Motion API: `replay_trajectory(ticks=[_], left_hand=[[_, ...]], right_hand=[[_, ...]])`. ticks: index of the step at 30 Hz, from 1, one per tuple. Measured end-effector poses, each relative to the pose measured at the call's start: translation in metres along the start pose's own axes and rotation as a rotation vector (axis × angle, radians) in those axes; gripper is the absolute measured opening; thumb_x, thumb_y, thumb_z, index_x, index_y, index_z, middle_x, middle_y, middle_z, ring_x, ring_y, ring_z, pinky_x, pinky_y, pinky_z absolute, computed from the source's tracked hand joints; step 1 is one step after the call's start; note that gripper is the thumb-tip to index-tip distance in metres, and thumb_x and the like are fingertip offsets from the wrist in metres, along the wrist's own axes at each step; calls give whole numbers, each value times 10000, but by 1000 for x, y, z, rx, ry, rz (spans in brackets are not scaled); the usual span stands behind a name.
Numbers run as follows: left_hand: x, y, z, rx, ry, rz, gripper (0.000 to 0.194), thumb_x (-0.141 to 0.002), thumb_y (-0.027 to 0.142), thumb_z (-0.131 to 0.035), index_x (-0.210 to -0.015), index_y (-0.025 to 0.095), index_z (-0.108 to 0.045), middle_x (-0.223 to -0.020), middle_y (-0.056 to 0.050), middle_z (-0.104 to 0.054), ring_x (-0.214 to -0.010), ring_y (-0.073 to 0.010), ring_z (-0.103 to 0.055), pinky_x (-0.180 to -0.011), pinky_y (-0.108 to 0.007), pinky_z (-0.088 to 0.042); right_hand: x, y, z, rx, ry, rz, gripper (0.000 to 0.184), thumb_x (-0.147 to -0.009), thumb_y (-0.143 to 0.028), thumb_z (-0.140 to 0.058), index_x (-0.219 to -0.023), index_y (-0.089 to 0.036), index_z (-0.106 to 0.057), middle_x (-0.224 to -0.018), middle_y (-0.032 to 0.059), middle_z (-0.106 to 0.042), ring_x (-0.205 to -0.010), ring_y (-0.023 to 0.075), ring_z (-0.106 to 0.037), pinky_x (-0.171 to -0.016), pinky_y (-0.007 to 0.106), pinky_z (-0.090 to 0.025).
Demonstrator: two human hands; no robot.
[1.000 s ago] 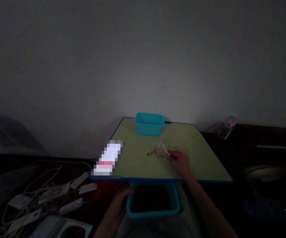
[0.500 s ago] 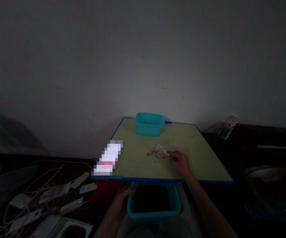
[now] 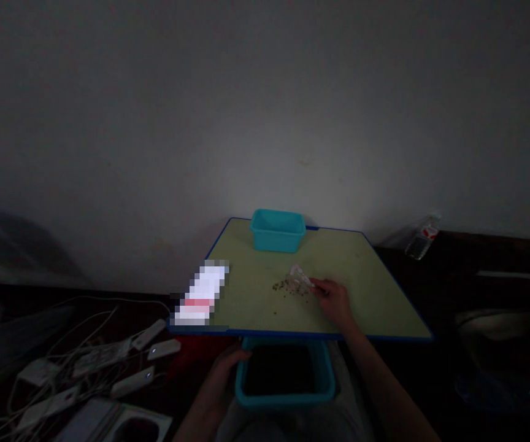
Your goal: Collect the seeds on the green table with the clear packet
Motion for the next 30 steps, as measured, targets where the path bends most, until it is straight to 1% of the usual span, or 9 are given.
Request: replay_trajectory(ticks=[3,7,9,14,20,22,24,26,30], left_hand=[[-1,0,1,-27,4,8,266,-690,128,-551,-941,173,-629,-786,-29,-732,-723,-202,-661,-693,-312,-464],[-3,0,5,-49,73,16,258,-662,134,-575,-909,163,-644,-731,-26,-732,-687,-196,-661,-659,-290,-460],[-3,0,6,-58,85,17,274,-655,131,-579,-920,159,-643,-723,-23,-731,-685,-193,-660,-652,-282,-456],[-3,1,5,-87,43,-18,285,-657,148,-580,-935,158,-644,-741,-25,-731,-705,-192,-657,-672,-276,-450],[-5,0,8,-81,158,6,296,-611,149,-586,-899,161,-655,-713,-34,-731,-694,-224,-660,-667,-317,-460],[-3,1,7,-87,134,-3,293,-618,157,-587,-903,158,-654,-727,-35,-731,-703,-228,-660,-681,-324,-461],[-1,3,5,-97,86,-18,286,-640,167,-576,-916,151,-650,-745,-37,-730,-729,-230,-659,-688,-323,-460],[1,4,3,-88,74,-15,274,-656,158,-558,-913,146,-651,-735,-36,-729,-735,-228,-658,-678,-316,-459],[6,7,-2,-55,22,-24,265,-680,132,-537,-919,155,-650,-759,-41,-732,-723,-221,-659,-680,-318,-456]], right_hand=[[-11,0,-2,77,55,-65,288,-758,-248,-512,-1017,-262,-638,-832,30,-666,-700,157,-587,-659,254,-415],[-29,0,-9,177,44,-104,293,-767,-247,-507,-1031,-276,-632,-862,34,-669,-731,162,-593,-658,245,-401],[-37,0,-12,214,37,-111,284,-768,-245,-509,-1018,-271,-639,-848,38,-671,-730,161,-593,-649,239,-399],[-44,-2,-22,228,-8,-46,274,-762,-226,-529,-1004,-286,-643,-847,28,-679,-713,158,-598,-637,237,-406],[-41,-8,-20,198,-69,8,264,-764,-231,-546,-999,-303,-642,-845,18,-679,-734,162,-598,-651,244,-409],[-39,-10,-18,183,-79,35,258,-768,-240,-546,-1000,-302,-641,-847,16,-677,-765,164,-594,-682,249,-408],[-36,-12,-17,170,-96,56,252,-768,-236,-545,-991,-296,-646,-846,17,-675,-776,163,-590,-696,249,-408],[-35,-13,-17,155,-109,76,247,-768,-225,-543,-979,-295,-652,-848,14,-673,-771,158,-586,-696,246,-409],[-33,-14,-15,128,-88,126,245,-771,-235,-545,-981,-303,-649,-842,8,-668,-761,154,-577,-702,250,-408]])
Point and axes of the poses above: each hand's wrist, its own x-axis away from the middle knuckle, its own z-axis out of the back of the hand, y = z × x, the point moved 2 cm from there along -x, towards the middle knuckle
